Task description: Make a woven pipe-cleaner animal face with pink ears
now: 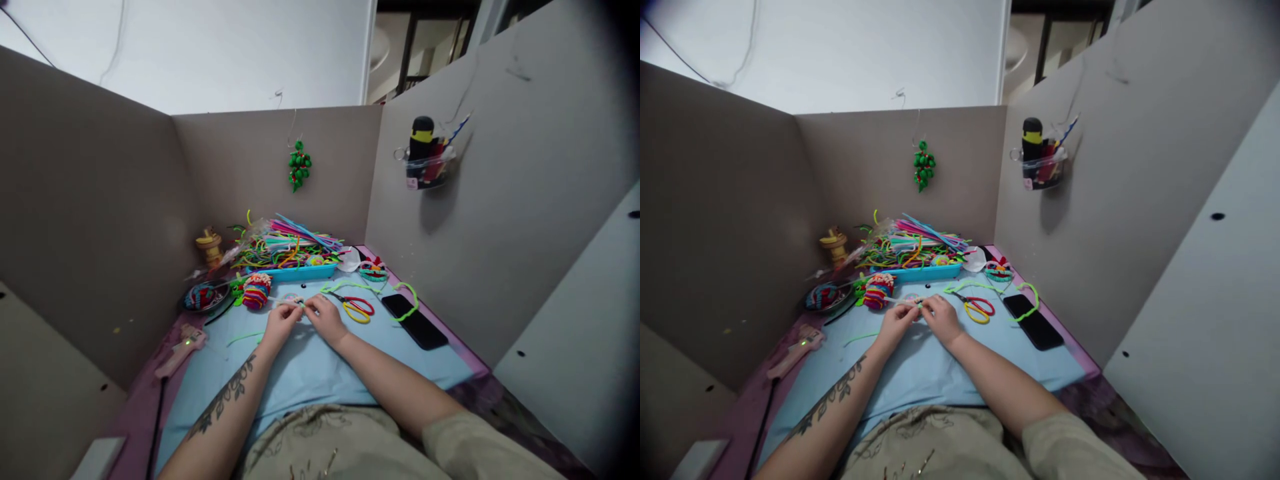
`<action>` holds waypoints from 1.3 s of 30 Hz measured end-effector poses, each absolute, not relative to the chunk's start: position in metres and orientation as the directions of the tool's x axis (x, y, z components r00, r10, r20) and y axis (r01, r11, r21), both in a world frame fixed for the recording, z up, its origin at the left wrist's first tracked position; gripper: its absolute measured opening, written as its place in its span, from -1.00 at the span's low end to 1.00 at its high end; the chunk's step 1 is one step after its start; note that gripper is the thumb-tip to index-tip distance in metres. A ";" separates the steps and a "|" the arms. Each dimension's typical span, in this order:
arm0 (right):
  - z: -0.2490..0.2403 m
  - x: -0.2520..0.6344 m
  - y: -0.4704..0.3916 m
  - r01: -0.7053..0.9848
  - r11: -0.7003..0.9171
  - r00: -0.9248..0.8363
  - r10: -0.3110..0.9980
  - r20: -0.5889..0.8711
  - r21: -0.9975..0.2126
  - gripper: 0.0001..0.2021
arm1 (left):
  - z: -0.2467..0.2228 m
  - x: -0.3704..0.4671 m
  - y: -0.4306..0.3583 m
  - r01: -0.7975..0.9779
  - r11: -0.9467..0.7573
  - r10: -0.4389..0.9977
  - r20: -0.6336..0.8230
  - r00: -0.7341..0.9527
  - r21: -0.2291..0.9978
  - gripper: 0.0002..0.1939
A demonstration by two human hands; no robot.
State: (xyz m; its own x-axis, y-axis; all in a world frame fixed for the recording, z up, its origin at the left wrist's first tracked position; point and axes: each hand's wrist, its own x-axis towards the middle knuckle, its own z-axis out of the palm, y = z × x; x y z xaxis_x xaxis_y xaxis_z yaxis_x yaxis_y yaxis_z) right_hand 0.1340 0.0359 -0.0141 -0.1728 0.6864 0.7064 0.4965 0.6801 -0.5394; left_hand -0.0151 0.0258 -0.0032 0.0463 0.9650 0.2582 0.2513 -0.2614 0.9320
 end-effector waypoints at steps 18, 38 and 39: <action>-0.014 0.132 0.039 0.263 0.549 -0.155 0.836 0.526 -0.794 -0.93 | -0.013 -0.020 0.032 0.262 -0.339 0.939 0.344 0.027 0.904 -0.76; -0.017 0.132 0.042 0.198 0.509 -0.149 0.860 0.487 -0.838 -0.89 | -0.011 -0.020 0.034 0.286 -0.433 0.899 0.432 0.070 0.855 -0.81; -0.016 0.132 0.042 0.167 0.511 -0.164 0.858 0.487 -0.843 -0.90 | -0.011 -0.021 0.034 0.296 -0.452 0.889 0.452 0.072 0.841 -0.81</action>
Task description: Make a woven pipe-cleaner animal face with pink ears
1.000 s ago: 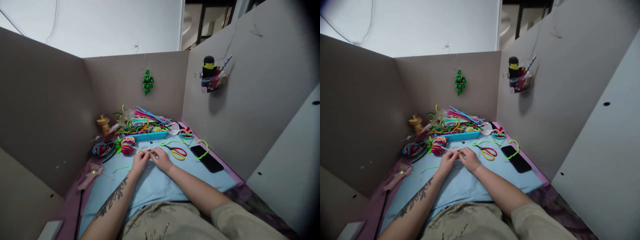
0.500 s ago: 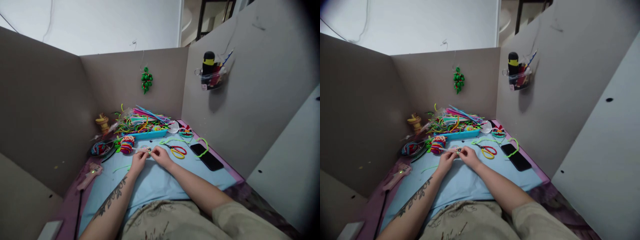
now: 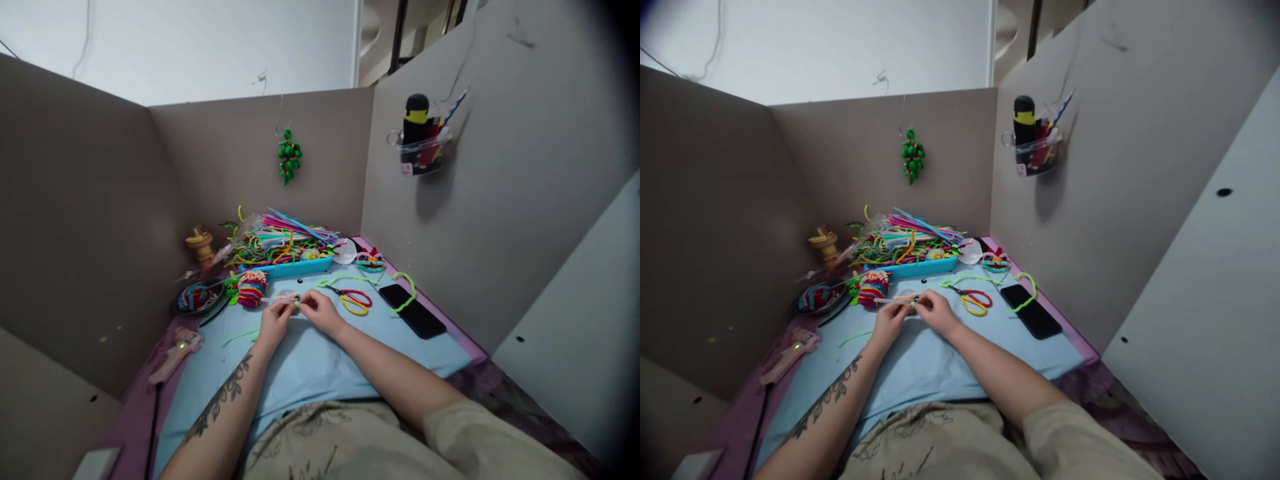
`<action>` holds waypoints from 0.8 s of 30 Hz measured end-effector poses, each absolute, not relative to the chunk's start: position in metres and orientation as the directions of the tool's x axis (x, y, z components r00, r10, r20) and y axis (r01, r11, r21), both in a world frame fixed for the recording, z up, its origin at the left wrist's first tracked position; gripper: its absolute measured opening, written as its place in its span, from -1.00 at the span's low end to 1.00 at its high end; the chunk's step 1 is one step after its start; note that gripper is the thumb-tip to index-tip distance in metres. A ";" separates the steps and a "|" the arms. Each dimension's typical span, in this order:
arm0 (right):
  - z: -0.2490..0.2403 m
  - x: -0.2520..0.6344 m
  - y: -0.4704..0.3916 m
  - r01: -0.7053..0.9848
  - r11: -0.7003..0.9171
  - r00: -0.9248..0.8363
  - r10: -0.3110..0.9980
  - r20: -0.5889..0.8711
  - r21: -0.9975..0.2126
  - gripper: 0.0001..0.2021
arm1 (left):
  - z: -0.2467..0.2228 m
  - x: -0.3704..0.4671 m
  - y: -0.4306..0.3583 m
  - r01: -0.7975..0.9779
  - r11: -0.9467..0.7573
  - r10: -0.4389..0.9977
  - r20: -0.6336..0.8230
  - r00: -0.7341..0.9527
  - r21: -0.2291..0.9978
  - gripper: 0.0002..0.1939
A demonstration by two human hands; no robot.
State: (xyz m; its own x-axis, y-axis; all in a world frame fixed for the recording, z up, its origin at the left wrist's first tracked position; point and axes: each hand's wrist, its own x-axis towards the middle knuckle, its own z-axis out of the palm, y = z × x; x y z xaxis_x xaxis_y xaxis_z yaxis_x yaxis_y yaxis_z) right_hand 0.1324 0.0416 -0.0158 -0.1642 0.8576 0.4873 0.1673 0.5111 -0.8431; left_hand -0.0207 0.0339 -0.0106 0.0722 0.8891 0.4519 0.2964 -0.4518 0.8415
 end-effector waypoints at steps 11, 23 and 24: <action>-0.013 0.135 0.041 0.168 0.581 -0.274 0.804 0.528 -0.797 -0.85 | -0.020 -0.018 0.035 0.264 -0.427 0.899 0.437 0.021 0.865 -0.74; -0.011 0.139 0.043 0.283 0.619 -0.181 0.784 0.593 -0.732 -0.93 | -0.015 -0.022 0.032 0.492 -0.520 0.836 0.535 0.124 0.698 -0.82; -0.010 0.139 0.042 0.301 0.626 -0.173 0.778 0.604 -0.719 -0.93 | -0.015 -0.022 0.032 0.485 -0.513 0.840 0.530 0.113 0.709 -0.82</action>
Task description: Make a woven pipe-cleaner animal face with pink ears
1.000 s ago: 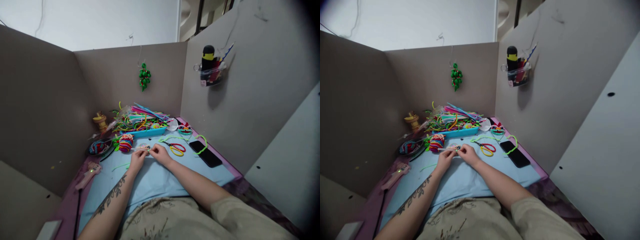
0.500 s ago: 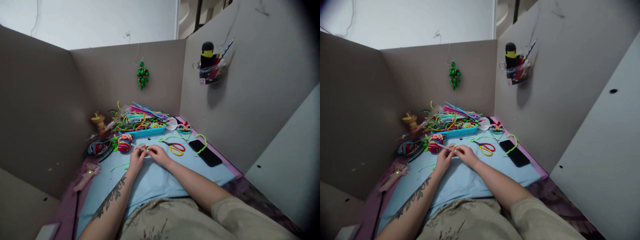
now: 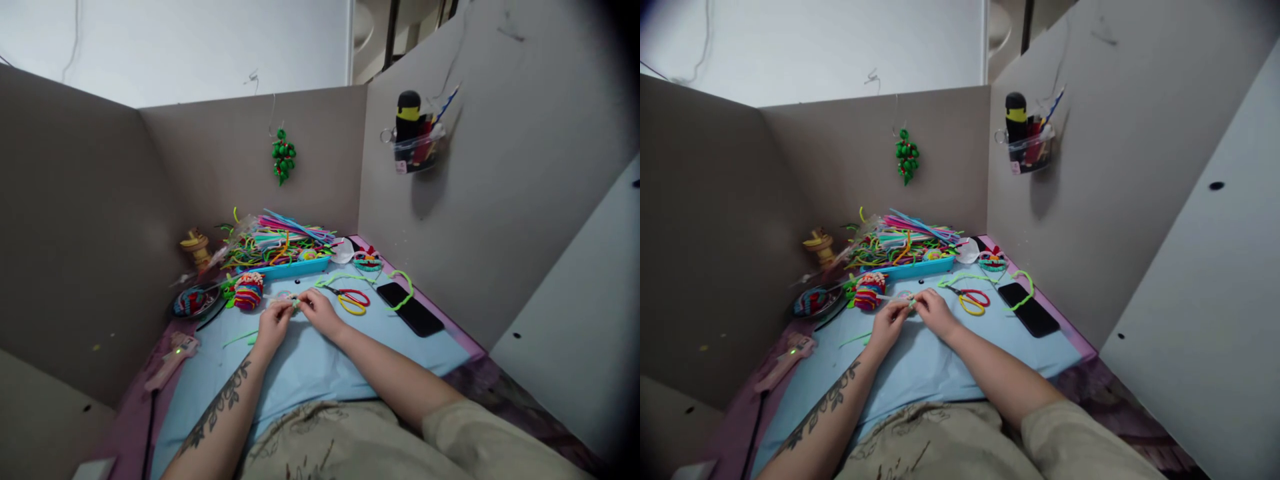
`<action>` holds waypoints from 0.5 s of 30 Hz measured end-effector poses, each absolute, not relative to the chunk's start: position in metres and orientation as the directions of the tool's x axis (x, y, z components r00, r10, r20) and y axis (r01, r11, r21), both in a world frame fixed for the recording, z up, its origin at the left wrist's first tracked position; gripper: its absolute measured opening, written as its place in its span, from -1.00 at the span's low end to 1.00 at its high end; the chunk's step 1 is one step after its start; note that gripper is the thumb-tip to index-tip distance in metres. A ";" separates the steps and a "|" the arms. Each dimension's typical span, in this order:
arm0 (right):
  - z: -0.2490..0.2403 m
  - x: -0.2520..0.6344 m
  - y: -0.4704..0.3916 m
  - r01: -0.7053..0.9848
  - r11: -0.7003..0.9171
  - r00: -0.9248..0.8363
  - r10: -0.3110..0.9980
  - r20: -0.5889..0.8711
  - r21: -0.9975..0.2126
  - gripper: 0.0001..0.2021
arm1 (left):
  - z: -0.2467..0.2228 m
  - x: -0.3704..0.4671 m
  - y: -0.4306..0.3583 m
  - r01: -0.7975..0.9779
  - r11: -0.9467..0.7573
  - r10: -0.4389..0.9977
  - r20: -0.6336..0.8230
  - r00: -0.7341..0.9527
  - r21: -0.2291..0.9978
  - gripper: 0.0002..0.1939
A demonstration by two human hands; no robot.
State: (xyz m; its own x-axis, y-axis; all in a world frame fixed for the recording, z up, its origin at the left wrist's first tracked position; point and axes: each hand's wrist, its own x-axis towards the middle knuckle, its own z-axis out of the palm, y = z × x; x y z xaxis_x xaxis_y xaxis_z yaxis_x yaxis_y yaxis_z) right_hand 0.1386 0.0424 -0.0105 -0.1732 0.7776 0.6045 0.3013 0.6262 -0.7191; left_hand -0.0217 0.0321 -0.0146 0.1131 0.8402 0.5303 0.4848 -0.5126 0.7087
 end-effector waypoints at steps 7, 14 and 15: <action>-0.012 0.137 0.042 0.424 0.636 -0.133 0.748 0.651 -0.644 -0.92 | -0.015 -0.018 0.031 0.390 -0.454 0.884 0.460 0.082 0.801 -0.78; -0.015 0.135 0.043 0.452 0.647 -0.123 0.727 0.675 -0.615 -0.93 | -0.014 -0.017 0.028 0.414 -0.432 0.893 0.444 0.074 0.801 -0.78; -0.015 0.134 0.043 0.446 0.649 -0.120 0.726 0.677 -0.617 -0.93 | -0.014 -0.016 0.028 0.425 -0.436 0.889 0.453 0.065 0.793 -0.78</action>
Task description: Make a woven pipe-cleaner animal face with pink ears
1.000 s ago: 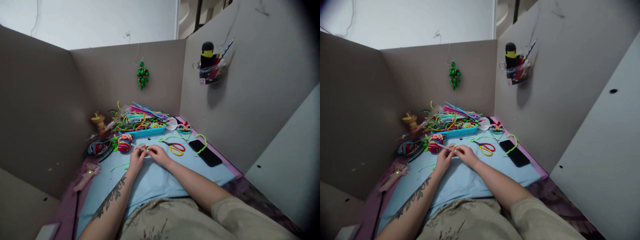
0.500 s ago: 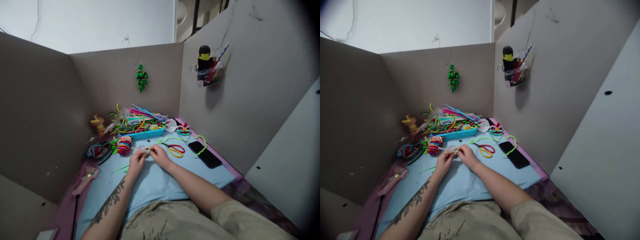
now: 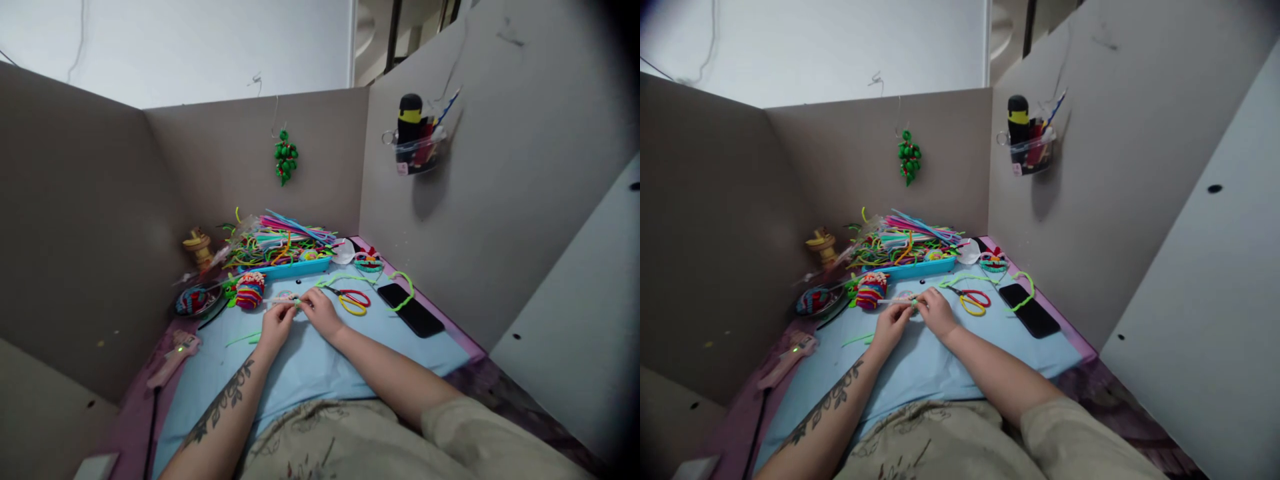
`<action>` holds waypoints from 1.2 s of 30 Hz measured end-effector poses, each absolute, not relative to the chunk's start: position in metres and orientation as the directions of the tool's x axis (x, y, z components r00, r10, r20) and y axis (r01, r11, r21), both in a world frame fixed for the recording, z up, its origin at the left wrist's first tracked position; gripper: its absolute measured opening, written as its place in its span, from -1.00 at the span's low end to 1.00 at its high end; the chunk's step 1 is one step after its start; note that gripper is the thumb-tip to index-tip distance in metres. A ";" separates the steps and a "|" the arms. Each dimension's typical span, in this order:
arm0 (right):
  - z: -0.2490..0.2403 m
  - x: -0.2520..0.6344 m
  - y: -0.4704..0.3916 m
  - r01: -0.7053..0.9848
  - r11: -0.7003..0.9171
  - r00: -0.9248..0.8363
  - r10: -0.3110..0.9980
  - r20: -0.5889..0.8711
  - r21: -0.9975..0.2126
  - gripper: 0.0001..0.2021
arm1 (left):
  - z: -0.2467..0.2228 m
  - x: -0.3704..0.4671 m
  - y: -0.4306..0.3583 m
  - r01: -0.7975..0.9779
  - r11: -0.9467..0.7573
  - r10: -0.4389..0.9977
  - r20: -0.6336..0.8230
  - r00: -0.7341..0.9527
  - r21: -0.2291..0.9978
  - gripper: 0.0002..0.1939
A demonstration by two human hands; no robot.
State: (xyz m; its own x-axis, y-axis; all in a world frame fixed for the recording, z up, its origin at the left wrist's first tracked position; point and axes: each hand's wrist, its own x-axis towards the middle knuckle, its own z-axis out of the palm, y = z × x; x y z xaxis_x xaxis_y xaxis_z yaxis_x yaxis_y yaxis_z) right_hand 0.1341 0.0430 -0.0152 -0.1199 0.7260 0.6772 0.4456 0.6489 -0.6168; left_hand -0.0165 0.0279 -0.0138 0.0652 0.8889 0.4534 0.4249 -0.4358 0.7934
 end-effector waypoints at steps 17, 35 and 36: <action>-0.014 0.124 0.038 0.486 0.647 -0.107 0.711 0.695 -0.587 -0.84 | -0.002 -0.008 0.023 0.368 -0.292 0.937 0.342 -0.077 0.883 -0.72; -0.010 0.130 0.036 0.337 0.628 -0.222 0.777 0.589 -0.701 -0.95 | -0.010 -0.017 0.031 0.332 -0.536 0.837 0.541 0.085 0.776 -0.87; -0.011 0.130 0.036 0.334 0.623 -0.219 0.781 0.585 -0.707 -0.95 | -0.011 -0.017 0.032 0.339 -0.544 0.831 0.548 0.093 0.767 -0.87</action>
